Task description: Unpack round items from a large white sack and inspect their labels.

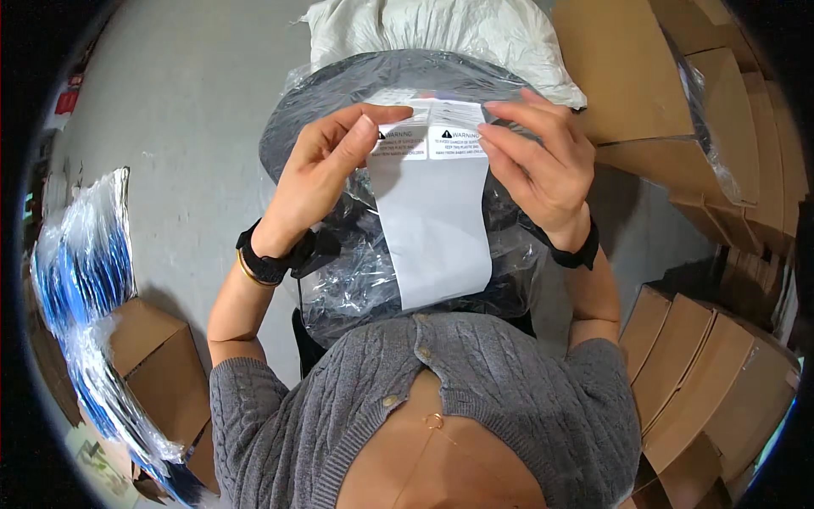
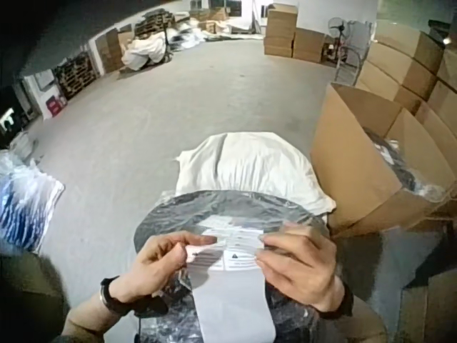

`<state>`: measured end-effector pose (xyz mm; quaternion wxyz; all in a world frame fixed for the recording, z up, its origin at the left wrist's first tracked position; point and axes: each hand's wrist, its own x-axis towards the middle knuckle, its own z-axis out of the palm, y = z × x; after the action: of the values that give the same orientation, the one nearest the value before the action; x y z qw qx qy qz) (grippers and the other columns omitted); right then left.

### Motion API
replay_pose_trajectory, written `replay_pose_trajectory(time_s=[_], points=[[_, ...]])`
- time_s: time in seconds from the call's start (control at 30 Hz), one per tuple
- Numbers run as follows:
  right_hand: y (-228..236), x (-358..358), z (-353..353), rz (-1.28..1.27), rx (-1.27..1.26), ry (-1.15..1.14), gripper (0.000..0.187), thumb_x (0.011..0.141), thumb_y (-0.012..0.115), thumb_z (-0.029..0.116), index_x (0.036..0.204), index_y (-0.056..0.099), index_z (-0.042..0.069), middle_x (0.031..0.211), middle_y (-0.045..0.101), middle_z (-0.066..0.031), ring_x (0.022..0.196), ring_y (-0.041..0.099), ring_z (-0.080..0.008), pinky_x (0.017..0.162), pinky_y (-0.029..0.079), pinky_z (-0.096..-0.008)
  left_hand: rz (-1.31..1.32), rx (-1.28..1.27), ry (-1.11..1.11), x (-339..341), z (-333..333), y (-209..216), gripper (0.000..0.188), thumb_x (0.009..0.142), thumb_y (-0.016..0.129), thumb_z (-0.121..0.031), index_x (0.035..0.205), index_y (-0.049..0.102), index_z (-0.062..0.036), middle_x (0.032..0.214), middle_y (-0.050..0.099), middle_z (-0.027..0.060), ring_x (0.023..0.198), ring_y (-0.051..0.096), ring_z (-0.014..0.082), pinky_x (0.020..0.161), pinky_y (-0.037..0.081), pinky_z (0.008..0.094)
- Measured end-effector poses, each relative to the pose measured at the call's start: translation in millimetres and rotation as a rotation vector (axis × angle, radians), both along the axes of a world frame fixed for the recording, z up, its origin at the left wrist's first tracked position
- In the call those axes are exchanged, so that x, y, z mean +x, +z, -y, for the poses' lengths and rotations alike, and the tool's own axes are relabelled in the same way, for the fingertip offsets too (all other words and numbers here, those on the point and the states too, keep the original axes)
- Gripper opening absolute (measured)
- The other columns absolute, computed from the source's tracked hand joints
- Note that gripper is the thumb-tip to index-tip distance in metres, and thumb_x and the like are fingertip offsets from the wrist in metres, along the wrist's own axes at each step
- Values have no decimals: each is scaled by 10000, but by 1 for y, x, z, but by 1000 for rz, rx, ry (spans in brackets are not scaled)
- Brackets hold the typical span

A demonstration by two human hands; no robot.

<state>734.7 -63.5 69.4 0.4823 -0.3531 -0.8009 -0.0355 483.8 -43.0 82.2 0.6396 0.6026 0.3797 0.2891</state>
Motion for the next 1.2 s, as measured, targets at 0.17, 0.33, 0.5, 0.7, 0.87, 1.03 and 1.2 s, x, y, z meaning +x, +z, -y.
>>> replay_pose_trajectory(time_s=[0.17,0.33,0.5,0.7,0.87,1.03,1.2], points=[[-3,0,-5,8,18,-24,185,621,742,47,783,659,76,777,625,-24,705,594,-188,743,526,-366,52,-118,-67,-3,0,-1,602,947,296,-496,1196,518,6,1050,579,55,788,506,53,707,405,175],[-3,-1,6,-12,-71,50,183,622,738,65,785,655,76,776,631,-26,704,595,-191,770,517,-381,405,-554,-77,-4,-9,4,715,928,239,-554,1169,510,62,1100,589,122,994,577,157,785,473,238],[8,-13,22,102,43,14,226,599,751,92,807,667,116,905,636,-22,806,583,-163,833,507,-386,272,-556,-83,-6,-15,9,692,941,226,-528,1164,528,54,1064,613,133,937,602,137,697,482,189],[19,0,38,82,-15,245,226,655,716,97,872,654,105,968,618,-42,914,572,-176,875,499,-385,237,-306,2,-33,-30,2,661,936,267,-517,1210,497,39,1243,506,168,1061,554,222,905,437,327],[-48,71,15,-792,-604,-27,582,820,643,118,1297,323,26,1233,470,-141,1117,488,-248,930,421,-349,127,291,480,-152,-112,8,504,949,422,-269,1330,323,47,1248,463,206,1181,439,263,937,429,430],[-147,123,-14,-729,-1100,-325,862,787,689,159,1395,92,24,1301,382,-170,1164,442,-255,909,423,-345,-1385,845,705,-254,-165,-51,828,777,628,-509,1172,361,168,1079,525,332,997,554,398,813,456,414],[-165,114,-16,-1009,-1434,-209,836,771,657,66,1395,103,7,1250,436,-189,1050,525,-241,849,459,-318,-621,-403,314,-228,-90,-150,590,854,502,-435,1243,457,7,1168,543,168,1084,517,247,935,399,339]])
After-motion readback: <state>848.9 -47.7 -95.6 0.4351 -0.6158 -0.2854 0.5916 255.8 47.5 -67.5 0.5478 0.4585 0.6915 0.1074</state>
